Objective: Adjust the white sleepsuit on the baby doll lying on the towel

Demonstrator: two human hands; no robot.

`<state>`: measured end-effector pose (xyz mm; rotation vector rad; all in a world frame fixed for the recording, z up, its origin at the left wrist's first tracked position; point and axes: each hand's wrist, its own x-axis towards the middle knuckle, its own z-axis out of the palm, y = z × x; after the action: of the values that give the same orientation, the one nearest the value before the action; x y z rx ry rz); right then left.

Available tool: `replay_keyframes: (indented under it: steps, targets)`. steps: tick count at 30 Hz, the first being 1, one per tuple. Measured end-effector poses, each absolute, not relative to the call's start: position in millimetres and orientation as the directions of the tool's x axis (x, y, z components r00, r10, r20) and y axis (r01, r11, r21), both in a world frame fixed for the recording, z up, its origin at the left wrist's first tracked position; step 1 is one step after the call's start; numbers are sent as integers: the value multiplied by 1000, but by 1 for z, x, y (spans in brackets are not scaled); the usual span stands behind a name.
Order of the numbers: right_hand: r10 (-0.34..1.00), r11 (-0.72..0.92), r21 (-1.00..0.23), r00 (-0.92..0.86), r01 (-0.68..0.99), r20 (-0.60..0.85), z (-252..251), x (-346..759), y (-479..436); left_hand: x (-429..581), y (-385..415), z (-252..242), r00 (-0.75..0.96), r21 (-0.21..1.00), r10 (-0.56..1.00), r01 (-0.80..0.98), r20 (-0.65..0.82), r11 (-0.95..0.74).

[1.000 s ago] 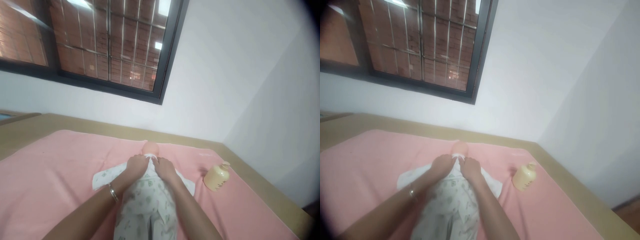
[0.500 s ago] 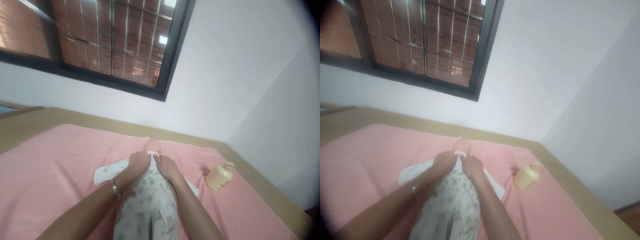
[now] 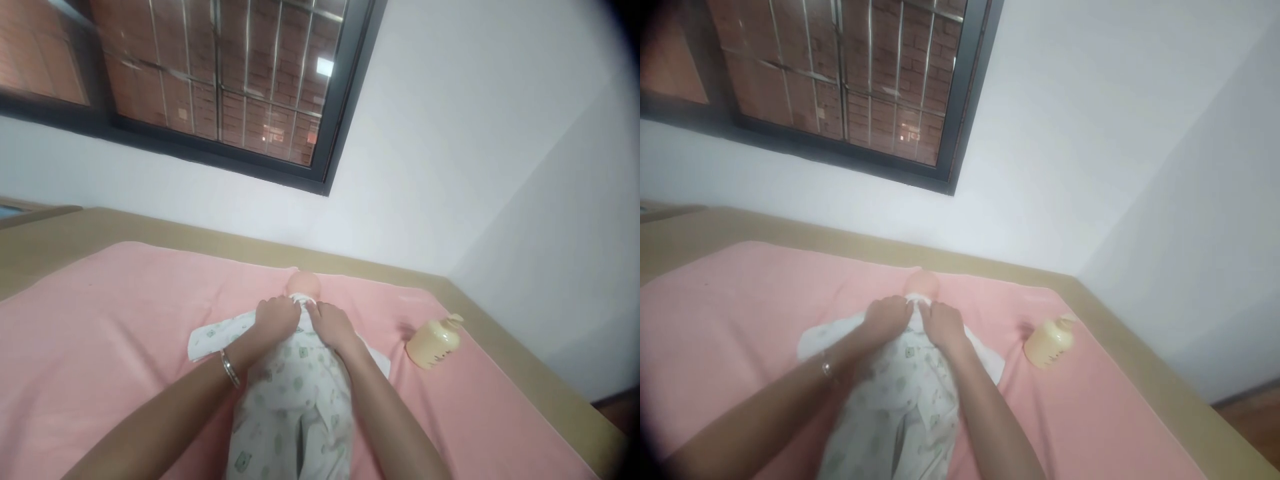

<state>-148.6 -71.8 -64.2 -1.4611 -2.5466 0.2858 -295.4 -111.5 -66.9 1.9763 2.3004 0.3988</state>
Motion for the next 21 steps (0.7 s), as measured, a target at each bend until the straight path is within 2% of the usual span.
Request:
replay_keyframes:
  steps: [3, 5, 7, 10, 12, 15, 18, 20, 21]
  targets:
    - [849, 526, -195, -498, 828, 176, -60, -154, -86, -309, -107, -62, -147, 440, 988, 885, -44, 152]
    - [861, 503, -185, -472, 844, 189, -62, -156, -86, -311, -109, -58, -142, 455, 988, 877, -64, 156]
    - [892, 452, -221, -434, 864, 126, -68, -156, -77, -304, -114, -54, -139, 325, 990, 936, -22, 139]
    - [898, 403, -346, -439, 847, -28, -75, -151, -60, -290, -123, -49, -33, 69, 999, 997, 14, 32]
    - [890, 406, -365, -452, 838, -48, -75, -149, -58, -286, -125, -47, -5, 30, 1000, 1000, 7, 5]
    - [893, 445, -255, -448, 859, 46, -68, -150, -71, -294, -122, -44, -91, 181, 995, 979, -31, 95]
    - [863, 504, -181, -486, 844, 138, -62, -154, -86, -307, -120, -42, -77, 383, 991, 917, -109, 113]
    - [864, 501, -186, -479, 845, 154, -63, -156, -86, -311, -120, -41, -53, 425, 991, 899, -124, 102]
    - [879, 476, -208, -457, 854, 134, -65, -156, -82, -310, -120, -42, -58, 403, 992, 910, -115, 100]
